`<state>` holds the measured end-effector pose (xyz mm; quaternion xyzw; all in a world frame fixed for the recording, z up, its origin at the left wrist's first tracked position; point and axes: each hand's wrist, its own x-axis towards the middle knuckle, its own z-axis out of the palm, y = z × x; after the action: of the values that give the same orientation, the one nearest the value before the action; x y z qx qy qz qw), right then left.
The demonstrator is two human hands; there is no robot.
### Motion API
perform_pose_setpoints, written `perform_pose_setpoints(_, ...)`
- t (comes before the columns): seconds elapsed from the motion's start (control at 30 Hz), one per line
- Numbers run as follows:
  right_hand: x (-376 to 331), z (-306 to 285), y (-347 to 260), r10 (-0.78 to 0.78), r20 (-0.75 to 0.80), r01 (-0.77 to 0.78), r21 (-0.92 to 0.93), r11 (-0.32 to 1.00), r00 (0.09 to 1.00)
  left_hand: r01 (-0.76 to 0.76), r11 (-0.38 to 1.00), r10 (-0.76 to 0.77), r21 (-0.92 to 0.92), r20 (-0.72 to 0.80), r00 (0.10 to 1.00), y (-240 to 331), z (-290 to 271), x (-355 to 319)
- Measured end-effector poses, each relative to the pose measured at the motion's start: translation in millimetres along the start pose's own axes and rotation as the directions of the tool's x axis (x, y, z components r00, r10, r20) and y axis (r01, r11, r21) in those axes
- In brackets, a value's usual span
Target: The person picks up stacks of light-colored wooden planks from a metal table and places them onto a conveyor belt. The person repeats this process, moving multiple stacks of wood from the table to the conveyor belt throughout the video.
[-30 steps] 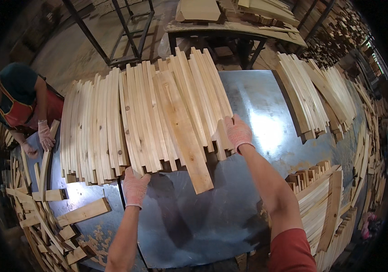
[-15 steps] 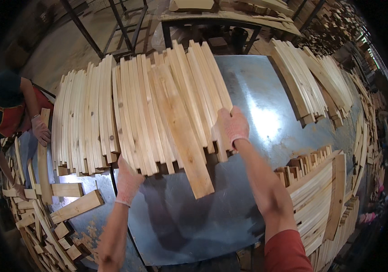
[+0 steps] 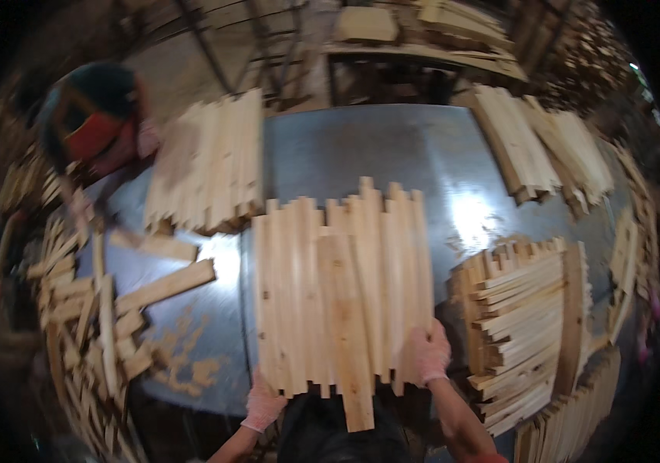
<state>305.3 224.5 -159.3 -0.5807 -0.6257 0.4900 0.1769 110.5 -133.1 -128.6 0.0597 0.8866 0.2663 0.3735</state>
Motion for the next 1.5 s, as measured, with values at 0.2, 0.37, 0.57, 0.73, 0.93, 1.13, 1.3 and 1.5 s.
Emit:
perform_pose_setpoints(0.2,-65.6,-59.7,108.5,0.004,0.203,-0.005,0.004,1.0,0.979,-0.295,0.952,0.294,0.075,0.034,0.955,-74.0,-7.3,-85.1)
perform_pose_setpoints(0.37,-12.8,-70.5,123.3,-0.245,0.31,0.278,-0.067,0.958,0.919,-0.387,0.845,0.358,0.369,0.148,0.922,-92.1,-32.9,-44.8)
perform_pose_setpoints(0.57,24.5,-29.3,133.7,-0.245,0.195,0.153,0.395,0.906,0.95,-0.301,0.9,0.356,0.315,-0.133,0.925,-43.6,-7.6,65.4)
perform_pose_setpoints(0.73,-0.5,-31.3,125.0,-0.081,0.268,-0.094,0.58,0.809,0.96,-0.294,0.922,0.288,-0.251,-0.06,0.956,-40.6,12.1,77.1)
perform_pose_setpoints(0.93,-34.9,-48.8,120.6,0.099,0.511,-0.414,0.552,0.723,0.854,-0.219,0.735,0.314,-0.642,0.035,0.949,-50.2,2.3,52.1)
perform_pose_setpoints(1.13,-66.8,-74.0,139.0,0.223,0.548,-0.489,0.404,0.773,0.806,0.17,0.828,0.051,-0.534,0.374,0.926,-62.1,-14.3,27.1)
perform_pose_setpoints(1.3,-83.2,-89.1,160.4,0.204,0.607,-0.517,0.4,0.756,0.768,0.138,0.834,0.071,-0.535,0.352,0.933,-92.7,-3.9,-6.5)
perform_pose_setpoints(1.5,-107.3,-98.1,176.6,0.158,0.654,-0.481,0.349,0.804,0.74,0.098,0.737,0.075,-0.669,0.225,0.971,-157.5,27.5,-71.4)
